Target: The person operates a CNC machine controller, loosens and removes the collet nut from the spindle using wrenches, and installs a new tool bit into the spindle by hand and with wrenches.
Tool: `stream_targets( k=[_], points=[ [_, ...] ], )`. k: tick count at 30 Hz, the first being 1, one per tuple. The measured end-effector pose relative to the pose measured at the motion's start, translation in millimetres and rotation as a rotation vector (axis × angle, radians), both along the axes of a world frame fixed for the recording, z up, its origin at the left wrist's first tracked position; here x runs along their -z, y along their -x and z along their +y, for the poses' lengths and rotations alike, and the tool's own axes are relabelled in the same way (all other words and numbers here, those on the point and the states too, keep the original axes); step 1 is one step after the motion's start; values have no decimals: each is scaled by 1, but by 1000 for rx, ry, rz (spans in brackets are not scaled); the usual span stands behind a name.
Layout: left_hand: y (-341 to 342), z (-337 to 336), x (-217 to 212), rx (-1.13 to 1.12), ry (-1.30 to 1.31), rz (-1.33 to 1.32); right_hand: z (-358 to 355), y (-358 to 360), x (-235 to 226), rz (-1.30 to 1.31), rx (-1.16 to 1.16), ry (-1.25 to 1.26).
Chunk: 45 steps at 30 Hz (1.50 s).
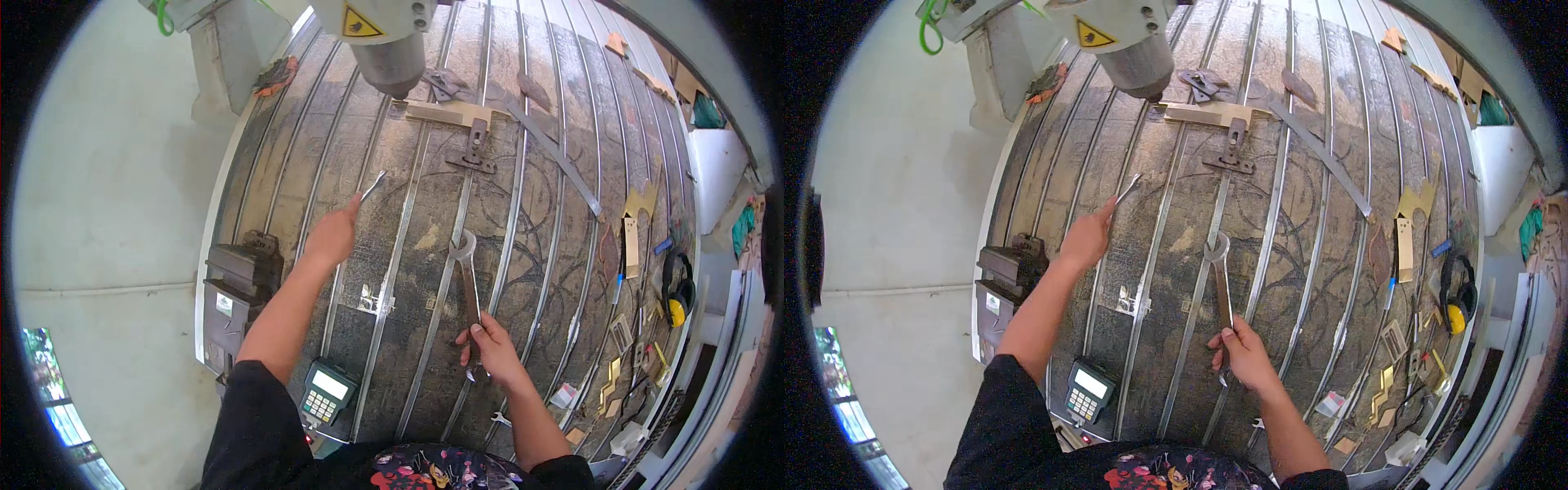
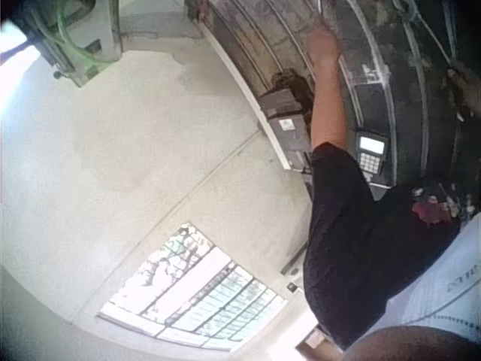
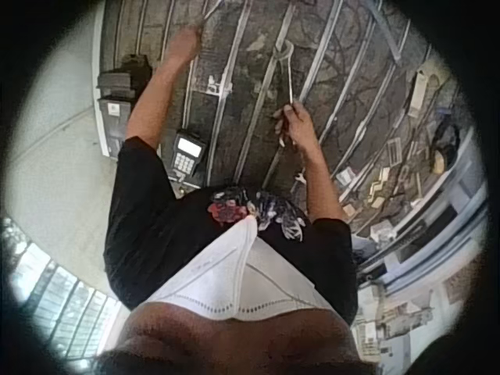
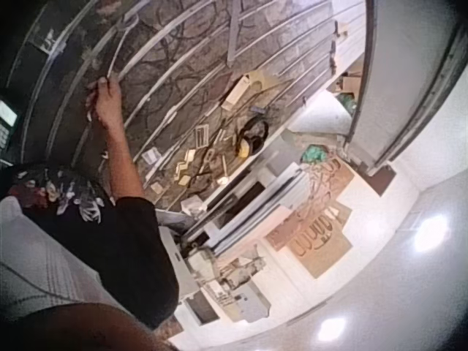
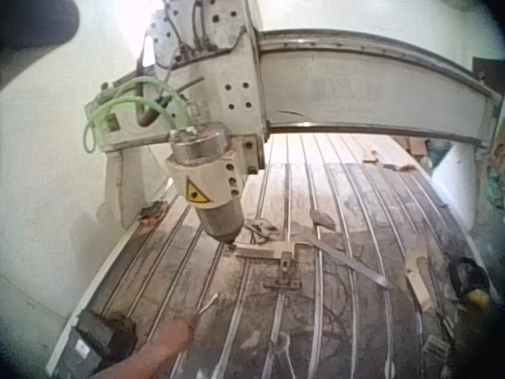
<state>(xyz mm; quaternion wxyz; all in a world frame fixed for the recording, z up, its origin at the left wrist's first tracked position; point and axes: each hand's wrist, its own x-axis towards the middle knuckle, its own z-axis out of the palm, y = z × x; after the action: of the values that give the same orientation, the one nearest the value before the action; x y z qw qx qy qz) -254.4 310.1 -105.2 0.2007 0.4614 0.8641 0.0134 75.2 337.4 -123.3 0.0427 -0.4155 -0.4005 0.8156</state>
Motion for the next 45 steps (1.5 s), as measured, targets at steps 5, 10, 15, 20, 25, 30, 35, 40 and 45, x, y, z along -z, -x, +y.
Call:
stream_targets(
  k=[5, 10, 15, 20, 25, 30, 35, 40, 45],
  points=[
    [6, 7, 6, 30, -5, 16, -8, 2, 3, -25, 15, -60],
    [9, 8, 7, 46, -18, 20, -13, 2, 1, -24, -52, -109],
    [7, 14, 2, 20, -7, -20, -11, 7, 7, -2, -84, -93],
    [16, 15, 12, 1, -73, -56, 4, 34, 1, 53, -51, -74],
    [34, 13, 26, 79, -249, -42, 18, 54, 17, 73, -77, -89],
    [34, 42, 6, -533, -606, -955, 15, 59, 26, 65, -31, -31],
    [45, 79, -8, -596, -696, -1041, 6, 57, 21, 94, -19, -10],
    [38, 96, -15, -581, -714, -1063, 4, 51, 19, 70, -50, -15],
    [36, 96, -14, -583, -703, -1041, 2, 51, 20, 95, -42, 9]
  ],
)
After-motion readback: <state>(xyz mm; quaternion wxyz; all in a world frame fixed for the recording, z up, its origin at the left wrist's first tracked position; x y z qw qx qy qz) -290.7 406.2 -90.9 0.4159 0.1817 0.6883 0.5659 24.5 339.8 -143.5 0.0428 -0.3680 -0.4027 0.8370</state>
